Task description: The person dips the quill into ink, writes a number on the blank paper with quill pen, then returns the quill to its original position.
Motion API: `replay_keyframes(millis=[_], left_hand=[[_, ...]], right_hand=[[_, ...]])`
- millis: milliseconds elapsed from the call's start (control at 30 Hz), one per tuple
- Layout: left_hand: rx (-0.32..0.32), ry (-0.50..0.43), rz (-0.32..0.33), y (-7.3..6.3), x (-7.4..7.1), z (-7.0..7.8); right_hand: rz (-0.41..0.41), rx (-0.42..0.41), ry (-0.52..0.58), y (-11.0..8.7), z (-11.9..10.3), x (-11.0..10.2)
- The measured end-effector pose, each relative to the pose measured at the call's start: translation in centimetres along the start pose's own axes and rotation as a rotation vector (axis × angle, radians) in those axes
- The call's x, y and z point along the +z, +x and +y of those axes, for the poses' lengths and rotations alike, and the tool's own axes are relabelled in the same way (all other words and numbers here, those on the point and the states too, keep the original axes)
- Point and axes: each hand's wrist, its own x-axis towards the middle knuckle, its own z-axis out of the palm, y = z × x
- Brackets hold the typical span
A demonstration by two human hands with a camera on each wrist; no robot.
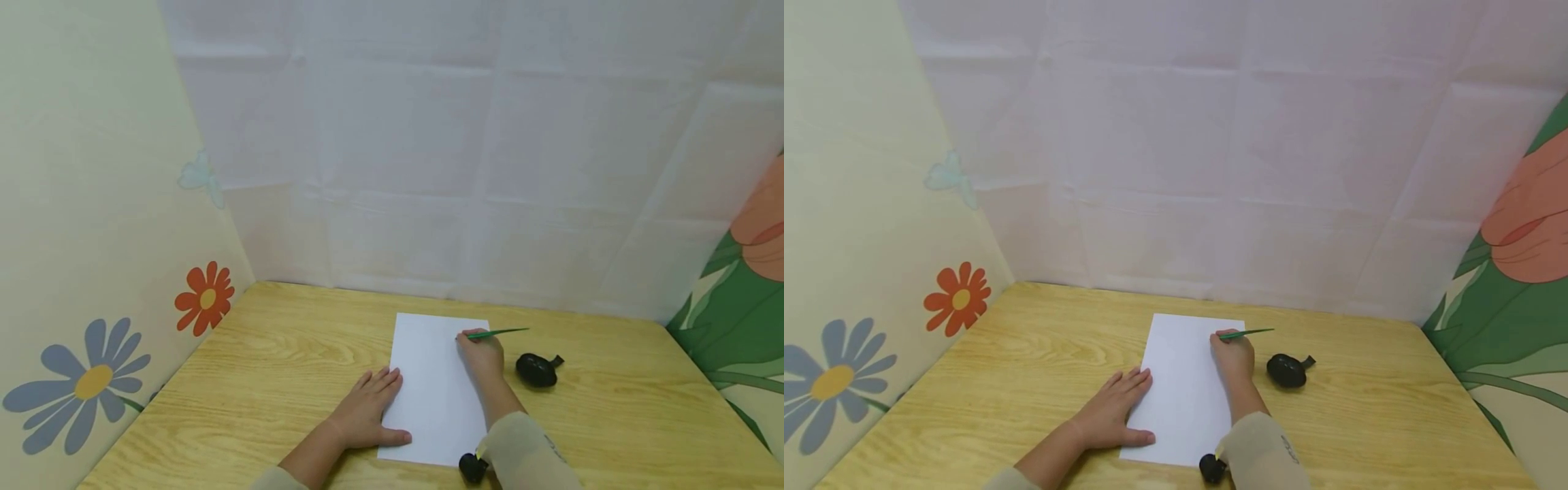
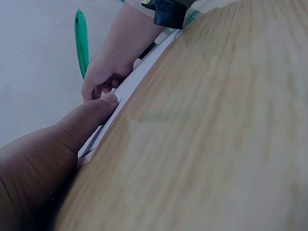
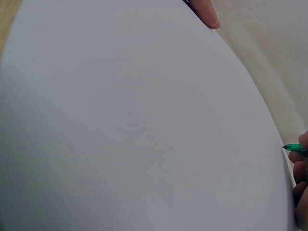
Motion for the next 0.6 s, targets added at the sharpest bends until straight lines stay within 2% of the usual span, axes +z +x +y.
replay_keyframes(millis=[600], left_hand=[[-0.008,0.006,-0.003,0.03,-0.05,0.12]], right_hand=[[-0.016,-0.027,-0.037,0.12,0.11,0.10]])
